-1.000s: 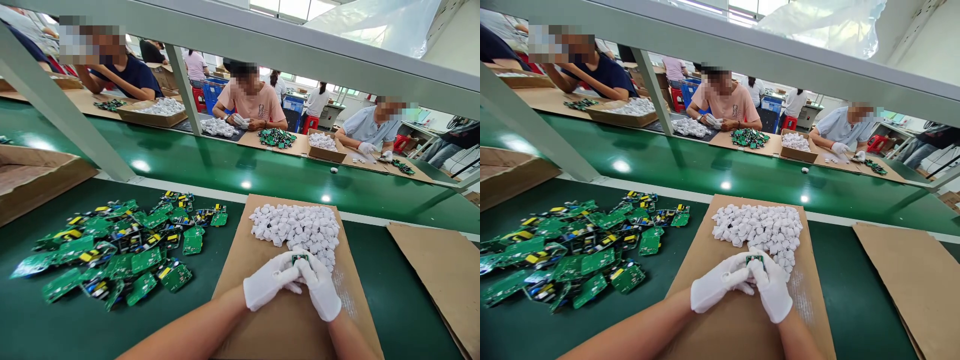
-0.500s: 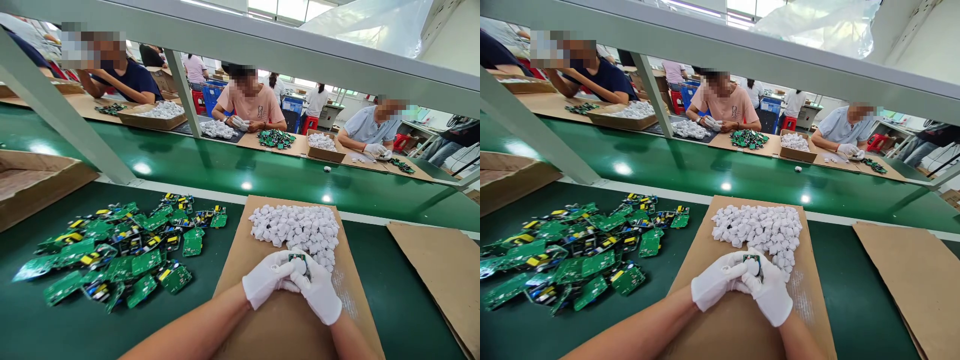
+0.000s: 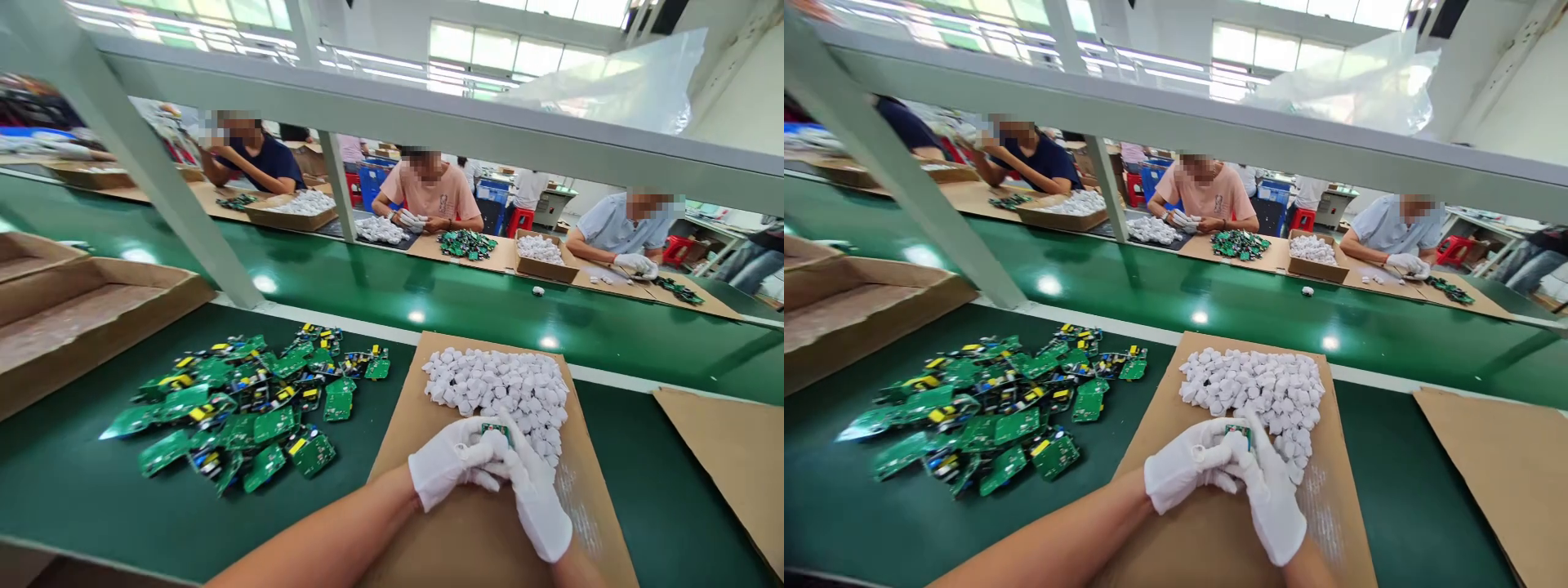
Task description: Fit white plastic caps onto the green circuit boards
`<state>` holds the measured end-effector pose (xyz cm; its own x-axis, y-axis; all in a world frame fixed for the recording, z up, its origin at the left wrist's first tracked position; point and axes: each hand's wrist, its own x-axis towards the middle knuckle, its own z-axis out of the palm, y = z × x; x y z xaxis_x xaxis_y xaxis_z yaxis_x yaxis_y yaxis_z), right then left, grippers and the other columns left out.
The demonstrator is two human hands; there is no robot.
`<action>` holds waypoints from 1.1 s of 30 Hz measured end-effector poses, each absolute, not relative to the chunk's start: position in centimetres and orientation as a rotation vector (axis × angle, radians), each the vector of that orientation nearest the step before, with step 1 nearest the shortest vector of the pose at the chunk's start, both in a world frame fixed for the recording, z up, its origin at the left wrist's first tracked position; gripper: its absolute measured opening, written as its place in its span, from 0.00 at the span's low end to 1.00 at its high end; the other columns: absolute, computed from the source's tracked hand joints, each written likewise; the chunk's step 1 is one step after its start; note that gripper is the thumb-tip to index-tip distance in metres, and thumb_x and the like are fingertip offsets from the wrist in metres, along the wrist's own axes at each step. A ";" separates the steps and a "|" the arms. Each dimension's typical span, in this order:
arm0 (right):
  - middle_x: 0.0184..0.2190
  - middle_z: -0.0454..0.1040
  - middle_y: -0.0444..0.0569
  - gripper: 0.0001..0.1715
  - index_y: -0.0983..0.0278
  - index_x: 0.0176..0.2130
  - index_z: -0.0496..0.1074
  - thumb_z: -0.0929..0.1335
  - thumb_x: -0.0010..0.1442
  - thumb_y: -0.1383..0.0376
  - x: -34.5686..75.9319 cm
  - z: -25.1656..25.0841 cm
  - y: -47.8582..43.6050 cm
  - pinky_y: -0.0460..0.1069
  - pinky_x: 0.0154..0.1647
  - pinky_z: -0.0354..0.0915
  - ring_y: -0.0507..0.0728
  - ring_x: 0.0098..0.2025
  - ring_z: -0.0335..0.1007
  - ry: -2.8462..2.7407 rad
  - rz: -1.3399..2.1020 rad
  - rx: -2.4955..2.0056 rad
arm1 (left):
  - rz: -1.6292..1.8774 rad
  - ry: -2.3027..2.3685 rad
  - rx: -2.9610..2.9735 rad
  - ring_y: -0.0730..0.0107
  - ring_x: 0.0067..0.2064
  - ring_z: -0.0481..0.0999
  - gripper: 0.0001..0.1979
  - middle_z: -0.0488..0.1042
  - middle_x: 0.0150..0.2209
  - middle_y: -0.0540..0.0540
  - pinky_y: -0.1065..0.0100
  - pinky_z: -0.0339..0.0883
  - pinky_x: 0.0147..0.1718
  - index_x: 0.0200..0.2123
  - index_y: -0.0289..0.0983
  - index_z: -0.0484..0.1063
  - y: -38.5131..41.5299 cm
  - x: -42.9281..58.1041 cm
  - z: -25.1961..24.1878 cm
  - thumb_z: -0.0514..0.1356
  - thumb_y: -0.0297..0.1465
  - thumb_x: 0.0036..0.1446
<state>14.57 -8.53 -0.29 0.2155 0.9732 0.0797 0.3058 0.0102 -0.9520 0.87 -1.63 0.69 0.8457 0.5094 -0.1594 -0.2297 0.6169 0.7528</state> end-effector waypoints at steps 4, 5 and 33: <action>0.54 0.65 0.53 0.34 0.58 0.64 0.42 0.56 0.63 0.54 14.9 -1.2 -9.1 0.52 0.36 0.72 0.58 0.42 0.72 -1.256 0.762 -1.403 | 0.553 0.440 0.972 0.66 0.35 0.75 0.18 0.71 0.34 0.43 0.65 0.69 0.33 0.41 0.34 0.69 0.6 0.9 2.3 0.64 0.34 0.45; 0.53 0.67 0.54 0.34 0.59 0.64 0.42 0.56 0.63 0.54 14.9 -1.4 -9.1 0.51 0.33 0.72 0.57 0.38 0.73 -1.278 0.728 -1.396 | 0.596 0.536 1.084 0.65 0.36 0.74 0.20 0.71 0.33 0.44 0.65 0.69 0.35 0.42 0.34 0.68 2.0 0.9 2.7 0.64 0.33 0.45; 0.29 0.75 0.46 0.29 0.61 0.58 0.58 0.62 0.57 0.66 14.1 -1.3 -8.6 0.49 0.34 0.70 0.55 0.29 0.72 -1.735 0.402 -1.490 | -0.261 1.669 2.163 0.69 0.36 0.72 0.12 0.73 0.34 0.47 0.67 0.65 0.36 0.33 0.35 0.72 20.3 -11.3 3.0 0.61 0.38 0.48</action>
<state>14.08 -8.63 -1.32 0.0105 0.9333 0.3590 0.6802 0.2565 -0.6867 -11.31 20.27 3.04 0.2716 0.8847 -0.3789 0.9581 -0.2114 0.1933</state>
